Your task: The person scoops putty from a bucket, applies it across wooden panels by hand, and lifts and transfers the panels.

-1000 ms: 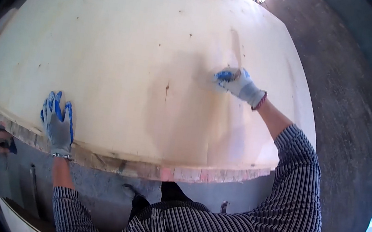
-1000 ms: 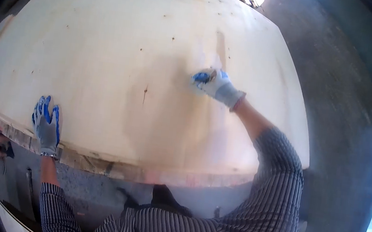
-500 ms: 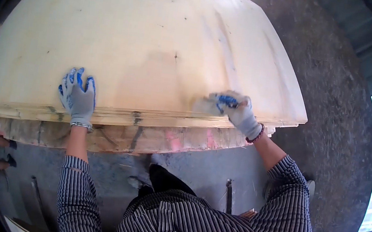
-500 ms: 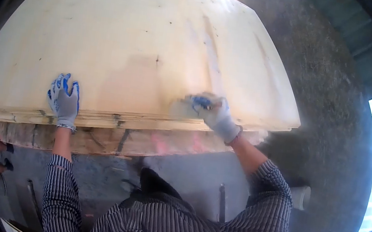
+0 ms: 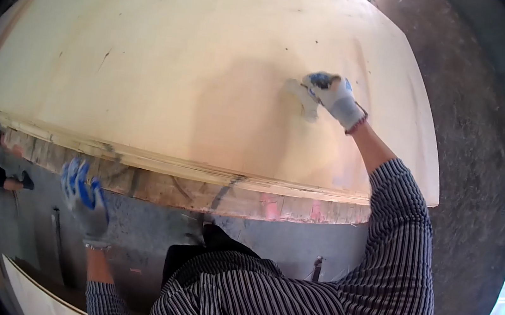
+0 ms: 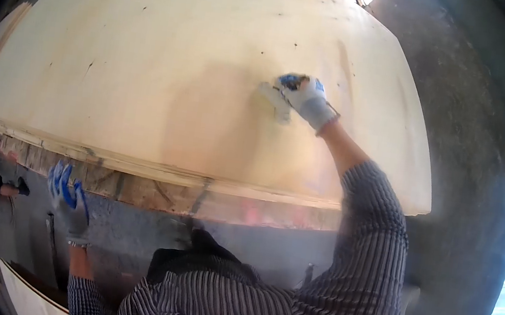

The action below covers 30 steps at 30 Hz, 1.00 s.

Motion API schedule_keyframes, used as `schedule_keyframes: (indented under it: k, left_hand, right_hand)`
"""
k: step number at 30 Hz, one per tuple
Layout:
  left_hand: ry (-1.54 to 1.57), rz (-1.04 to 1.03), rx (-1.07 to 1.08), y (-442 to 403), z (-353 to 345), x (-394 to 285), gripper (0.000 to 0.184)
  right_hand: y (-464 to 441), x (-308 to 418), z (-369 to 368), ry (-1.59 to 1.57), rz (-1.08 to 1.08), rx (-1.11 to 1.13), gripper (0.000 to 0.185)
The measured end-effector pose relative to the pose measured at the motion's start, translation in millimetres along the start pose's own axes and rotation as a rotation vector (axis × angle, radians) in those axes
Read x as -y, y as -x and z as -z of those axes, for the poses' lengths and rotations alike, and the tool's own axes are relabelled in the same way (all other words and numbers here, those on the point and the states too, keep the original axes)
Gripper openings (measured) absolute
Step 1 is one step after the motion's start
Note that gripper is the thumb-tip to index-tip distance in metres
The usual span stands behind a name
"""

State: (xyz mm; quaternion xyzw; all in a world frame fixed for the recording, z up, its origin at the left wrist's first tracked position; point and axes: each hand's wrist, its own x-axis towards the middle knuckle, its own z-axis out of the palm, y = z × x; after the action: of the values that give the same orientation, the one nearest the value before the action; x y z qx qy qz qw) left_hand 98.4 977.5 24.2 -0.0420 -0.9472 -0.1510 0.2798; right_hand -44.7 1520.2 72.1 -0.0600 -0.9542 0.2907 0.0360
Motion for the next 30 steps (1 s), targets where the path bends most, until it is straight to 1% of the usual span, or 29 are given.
schedule_keyframes:
  k: [1, 3, 4, 5, 6, 7, 8, 10, 11, 13, 14, 16, 17, 19, 20, 21, 22, 23, 24, 25, 27, 28, 29, 30]
  left_hand:
    - [0.003, 0.010, 0.002, 14, 6, 17, 0.036]
    - [-0.133, 0.081, 0.006, 39, 15, 46, 0.033]
    - [-0.131, 0.089, 0.002, 50, 19, 60, 0.033]
    - [-0.170, 0.104, 0.005, 61, 21, 73, 0.033]
    - [-0.211, 0.119, 0.011, 68, 23, 83, 0.032]
    - [-0.218, 0.128, 0.010, 71, 24, 90, 0.032]
    - [-0.199, 0.145, 0.028, 74, 25, 99, 0.031]
    - [-0.201, 0.171, 0.038, 79, 31, 112, 0.031]
    - [-0.167, 0.191, 0.042, 79, 32, 119, 0.031]
    - [-0.106, 0.210, 0.043, 74, 41, 131, 0.033]
    - [-0.104, 0.212, 0.040, 75, 48, 141, 0.033]
    - [-0.112, 0.193, 0.046, 74, 62, 165, 0.034]
    - [-0.106, 0.192, 0.045, 75, 69, 184, 0.034]
    - [-0.110, 0.165, 0.041, 90, 85, 226, 0.034]
    - [-0.104, 0.168, 0.037, 98, 93, 245, 0.034]
    - [-0.112, 0.200, 0.033, 107, 102, 264, 0.034]
    - [-0.119, 0.234, 0.028, 118, 107, 283, 0.033]
    - [-0.109, 0.238, 0.024, 130, 110, 301, 0.033]
    - [-0.141, 0.291, 0.030, 141, 118, 318, 0.033]
    - [-0.169, 0.344, 0.031, 151, 124, 334, 0.033]
    - [-0.175, 0.362, 0.030, 175, 130, 369, 0.032]
    - [-0.177, 0.377, 0.025, 179, 131, 381, 0.032]
    - [-0.178, 0.377, 0.021, 176, 132, 388, 0.032]
    - [-0.164, 0.395, 0.034, 172, 133, 391, 0.032]
  right_hand:
    - [17, 6, 5, -0.134, 0.044, 0.071, 0.019]
    - [44, -2, -3, -0.122, 0.173, 0.062, 0.021]
    - [61, -3, -4, -0.112, 0.291, 0.104, 0.021]
    - [82, 29, 6, -0.080, 0.313, 0.162, 0.018]
    - [99, 35, 6, -0.116, 0.220, 0.277, 0.017]
    - [113, 43, 0, -0.316, 0.168, 0.346, 0.019]
    - [123, 51, -9, -0.384, 0.193, 0.379, 0.022]
    - [136, 69, -29, -0.502, 0.137, 0.352, 0.022]
    - [135, 86, -37, -0.506, 0.149, 0.359, 0.022]
    - [126, 136, -53, -0.870, 0.020, 0.207, 0.023]
    - [115, 164, -58, -0.979, -0.043, 0.167, 0.023]
    - [100, 213, -66, -1.096, -0.034, 0.176, 0.024]
    - [83, 218, -79, -1.092, -0.034, 0.172, 0.024]
    - [43, 207, -121, -1.257, -0.182, 0.271, 0.026]
    - [31, 211, -137, -0.923, -0.092, 0.140, 0.030]
    - [15, 223, -144, -0.569, -0.147, 0.017, 0.033]
    - [17, 253, -137, -0.208, -0.124, -0.061, 0.032]
    - [14, 249, -146, -0.012, -0.032, -0.106, 0.031]
    - [12, 241, -154, 0.175, 0.057, -0.140, 0.031]
    - [24, 251, -155, 0.176, 0.058, -0.139, 0.031]
    - [68, 276, -156, -0.031, 0.093, 0.048, 0.030]
    - [86, 282, -158, -0.203, 0.008, 0.159, 0.026]
    - [101, 281, -162, -0.299, 0.075, 0.191, 0.025]
    - [116, 289, -167, -0.483, 0.008, 0.271, 0.027]
